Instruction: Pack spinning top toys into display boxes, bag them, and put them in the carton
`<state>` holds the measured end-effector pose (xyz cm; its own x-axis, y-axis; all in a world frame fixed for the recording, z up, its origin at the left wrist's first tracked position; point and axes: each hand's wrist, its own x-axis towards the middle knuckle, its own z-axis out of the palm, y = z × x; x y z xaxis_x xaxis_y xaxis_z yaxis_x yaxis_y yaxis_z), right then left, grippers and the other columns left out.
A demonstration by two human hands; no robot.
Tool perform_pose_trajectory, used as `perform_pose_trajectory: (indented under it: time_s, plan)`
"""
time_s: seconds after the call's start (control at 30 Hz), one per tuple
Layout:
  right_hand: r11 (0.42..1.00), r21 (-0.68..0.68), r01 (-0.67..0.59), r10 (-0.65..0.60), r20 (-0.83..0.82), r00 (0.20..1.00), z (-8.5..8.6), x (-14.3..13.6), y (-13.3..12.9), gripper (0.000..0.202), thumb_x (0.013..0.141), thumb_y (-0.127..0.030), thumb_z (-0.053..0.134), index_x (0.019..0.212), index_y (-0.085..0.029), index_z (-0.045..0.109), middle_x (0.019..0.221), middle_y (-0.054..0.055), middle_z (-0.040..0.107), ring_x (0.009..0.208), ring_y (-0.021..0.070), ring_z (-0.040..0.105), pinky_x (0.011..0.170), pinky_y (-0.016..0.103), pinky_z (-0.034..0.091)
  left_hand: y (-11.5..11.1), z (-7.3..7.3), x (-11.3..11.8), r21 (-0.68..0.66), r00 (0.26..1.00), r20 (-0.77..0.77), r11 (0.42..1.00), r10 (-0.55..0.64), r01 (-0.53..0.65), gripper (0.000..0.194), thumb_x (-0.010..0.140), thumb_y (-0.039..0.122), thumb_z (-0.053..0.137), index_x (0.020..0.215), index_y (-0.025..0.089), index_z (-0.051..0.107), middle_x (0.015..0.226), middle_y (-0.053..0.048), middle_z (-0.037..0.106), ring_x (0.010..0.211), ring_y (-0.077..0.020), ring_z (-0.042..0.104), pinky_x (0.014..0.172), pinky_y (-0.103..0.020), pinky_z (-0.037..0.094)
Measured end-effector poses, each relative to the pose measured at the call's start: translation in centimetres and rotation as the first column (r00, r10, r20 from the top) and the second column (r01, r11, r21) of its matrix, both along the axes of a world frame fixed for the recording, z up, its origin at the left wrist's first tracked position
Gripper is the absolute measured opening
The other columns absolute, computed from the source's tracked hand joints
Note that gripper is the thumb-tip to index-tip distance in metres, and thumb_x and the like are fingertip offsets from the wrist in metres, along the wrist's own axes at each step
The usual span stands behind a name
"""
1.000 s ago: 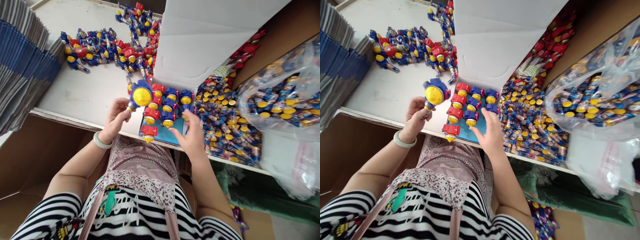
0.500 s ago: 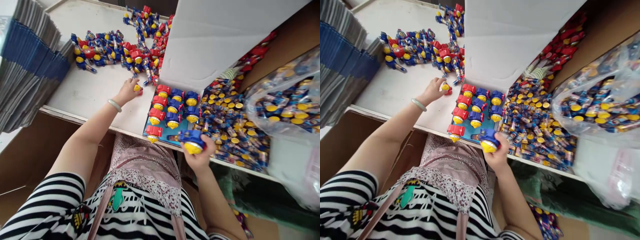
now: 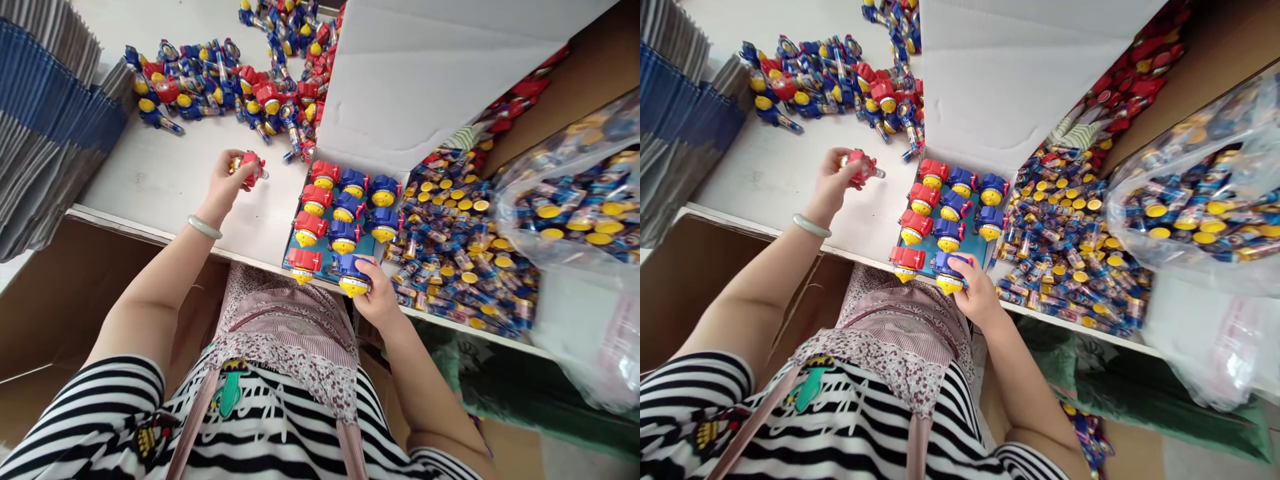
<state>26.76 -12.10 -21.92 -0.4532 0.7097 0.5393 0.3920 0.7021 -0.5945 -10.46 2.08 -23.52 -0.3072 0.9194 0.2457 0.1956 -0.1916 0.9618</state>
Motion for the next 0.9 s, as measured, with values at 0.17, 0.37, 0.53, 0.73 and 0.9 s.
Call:
perform_pose_trajectory:
  time_s: [0.17,0.37,0.53,0.73,0.9]
  plan:
    - [1.0,-0.009,-0.013,0.013,0.022,1.0,0.1,-0.1,0.0,0.056,0.087,-0.011,0.054,0.139,-0.032,0.042,0.122,0.01,0.062,0.108,0.0243,0.068,0.086,0.041,0.063,-4.5,4.7,1.4,0.158,0.928,0.34,0.982,-0.152,0.103,0.038,0.085,0.061,0.065,0.095,0.025,0.061,0.083,0.0,0.068,0.056,-0.0092,0.054,0.041,-0.023,0.039]
    - [0.995,-0.096,0.003,0.008,0.116,0.993,0.2,-0.9,-0.2,0.061,0.085,-0.008,0.052,0.141,-0.03,0.044,0.129,0.009,0.062,0.119,0.0245,0.065,0.1,0.044,0.058,-7.1,8.4,4.3,0.224,0.873,0.412,0.958,-0.26,0.18,0.054,0.09,0.072,0.048,0.093,0.021,0.064,0.088,-0.006,0.067,0.064,-0.015,0.063,0.039,-0.023,0.041]
    - [0.981,-0.156,0.111,-0.085,0.163,0.983,-1.7,-1.2,-0.4,0.061,0.087,-0.012,0.049,0.146,-0.025,0.039,0.136,0.011,0.061,0.126,0.0266,0.062,0.114,0.053,0.047,-8.8,9.9,5.2,0.191,0.855,0.431,0.955,-0.29,0.228,0.05,0.093,0.068,0.049,0.102,0.021,0.064,0.093,-0.007,0.07,0.076,-0.0181,0.07,0.053,-0.025,0.056]
    - [0.981,-0.057,0.187,-0.164,0.284,0.945,6.3,0.7,-1.4,0.072,0.09,-0.034,0.068,0.154,-0.034,0.035,0.144,0.011,0.056,0.128,0.031,0.06,0.104,0.051,0.056,-11.0,11.7,10.0,0.055,0.759,0.466,0.871,-0.454,0.488,0.042,0.095,0.059,0.055,0.108,0.02,0.062,0.094,-0.004,0.07,0.089,-0.0215,0.073,0.072,-0.035,0.065]
    - [0.96,0.155,0.233,-0.244,0.055,0.968,10.6,-0.6,1.0,0.07,0.087,-0.034,0.072,0.149,-0.032,0.039,0.145,0.012,0.052,0.139,0.0356,0.049,0.116,0.058,0.045,-11.7,14.2,15.4,0.022,0.691,0.266,0.721,-0.672,0.693,0.039,0.095,0.057,0.059,0.092,0.018,0.061,0.091,-0.007,0.068,0.094,-0.0229,0.072,0.079,-0.036,0.065]
